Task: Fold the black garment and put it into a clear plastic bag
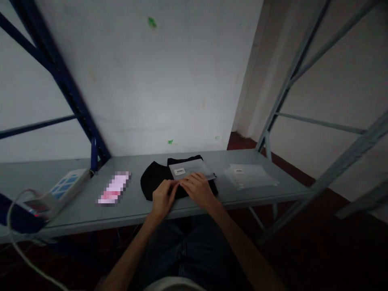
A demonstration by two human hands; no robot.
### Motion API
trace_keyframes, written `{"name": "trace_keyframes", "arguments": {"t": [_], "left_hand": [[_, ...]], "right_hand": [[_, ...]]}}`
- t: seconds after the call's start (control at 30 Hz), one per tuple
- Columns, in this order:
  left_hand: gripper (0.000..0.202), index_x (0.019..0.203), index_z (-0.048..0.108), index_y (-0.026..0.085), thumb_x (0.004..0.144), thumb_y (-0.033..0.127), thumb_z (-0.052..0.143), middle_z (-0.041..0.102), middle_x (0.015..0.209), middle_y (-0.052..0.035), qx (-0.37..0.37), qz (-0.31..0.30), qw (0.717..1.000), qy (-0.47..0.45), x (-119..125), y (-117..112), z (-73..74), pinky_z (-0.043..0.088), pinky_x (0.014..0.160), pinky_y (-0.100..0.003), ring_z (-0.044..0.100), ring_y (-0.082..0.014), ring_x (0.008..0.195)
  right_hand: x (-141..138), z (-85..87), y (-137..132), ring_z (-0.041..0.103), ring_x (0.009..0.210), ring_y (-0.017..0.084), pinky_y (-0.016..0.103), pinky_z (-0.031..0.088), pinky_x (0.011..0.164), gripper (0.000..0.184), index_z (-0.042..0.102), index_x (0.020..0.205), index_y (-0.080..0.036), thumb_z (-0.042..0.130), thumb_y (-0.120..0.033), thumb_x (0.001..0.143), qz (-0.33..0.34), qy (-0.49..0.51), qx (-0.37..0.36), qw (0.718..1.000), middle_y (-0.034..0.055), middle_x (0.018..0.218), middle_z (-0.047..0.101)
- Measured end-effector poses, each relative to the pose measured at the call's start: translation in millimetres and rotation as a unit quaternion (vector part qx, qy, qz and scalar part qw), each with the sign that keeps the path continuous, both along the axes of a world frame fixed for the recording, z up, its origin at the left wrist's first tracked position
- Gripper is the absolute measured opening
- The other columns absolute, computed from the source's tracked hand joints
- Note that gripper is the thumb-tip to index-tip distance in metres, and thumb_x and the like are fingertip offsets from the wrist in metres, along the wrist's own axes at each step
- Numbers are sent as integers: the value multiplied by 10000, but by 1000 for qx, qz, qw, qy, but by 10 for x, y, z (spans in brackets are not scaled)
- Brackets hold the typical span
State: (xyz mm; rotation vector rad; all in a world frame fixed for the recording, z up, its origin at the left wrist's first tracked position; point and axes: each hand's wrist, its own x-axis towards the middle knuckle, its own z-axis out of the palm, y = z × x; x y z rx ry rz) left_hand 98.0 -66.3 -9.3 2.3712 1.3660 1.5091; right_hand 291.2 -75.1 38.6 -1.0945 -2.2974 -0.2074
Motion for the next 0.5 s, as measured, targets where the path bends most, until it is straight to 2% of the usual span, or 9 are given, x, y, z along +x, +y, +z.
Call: {"name": "trace_keyframes", "arguments": {"t": [0.1,0.2,0.3,0.37,0.43,0.5], "left_hand": [[211,973,670,219,1036,345,513,707,895,-46,14,18,1000,-6,-26,18,22,554,778,-332,671,-184,809],[204,1098,654,220,1026,372,538,708,914,-36,-3,-5,1000,-21,-34,18,40,564,753,-317,676,-172,801],[246,1187,627,231,1017,396,561,713,947,-36,-20,-49,999,5,-29,-15,40,576,764,-307,694,-174,842],[192,1124,639,230,1023,369,552,715,956,-40,-9,-60,998,31,-31,-45,25,573,800,-311,698,-175,870],[151,1061,634,220,1020,343,556,708,915,-30,9,-37,999,23,-42,-67,2,566,775,-299,693,-164,820],[153,1073,612,209,1001,342,586,698,875,-16,22,5,1000,-16,-58,-70,-19,556,701,-275,675,-148,731]], "right_hand": [[115,40,20,630,1102,242,408,445,1008,308,744,1223,-262,478,-250,1069,-31,22,-7,999,83,1143,747],[192,75,27,629,1121,245,416,446,1019,310,742,1245,-275,495,-241,1062,-48,42,-9,998,78,1165,745],[143,71,-5,615,1150,250,430,438,1036,300,730,1267,-287,530,-242,1048,-27,33,-9,999,67,1211,737],[37,36,-45,603,1181,248,428,428,1050,317,707,1303,-289,529,-231,1048,-6,24,-6,1000,62,1257,725],[-91,-23,-83,598,1196,237,418,419,1062,347,668,1358,-280,506,-217,1057,10,32,6,999,60,1281,718],[-202,-93,-104,606,1185,228,413,418,1061,361,645,1386,-271,497,-208,1062,18,49,26,998,61,1268,723]]}}
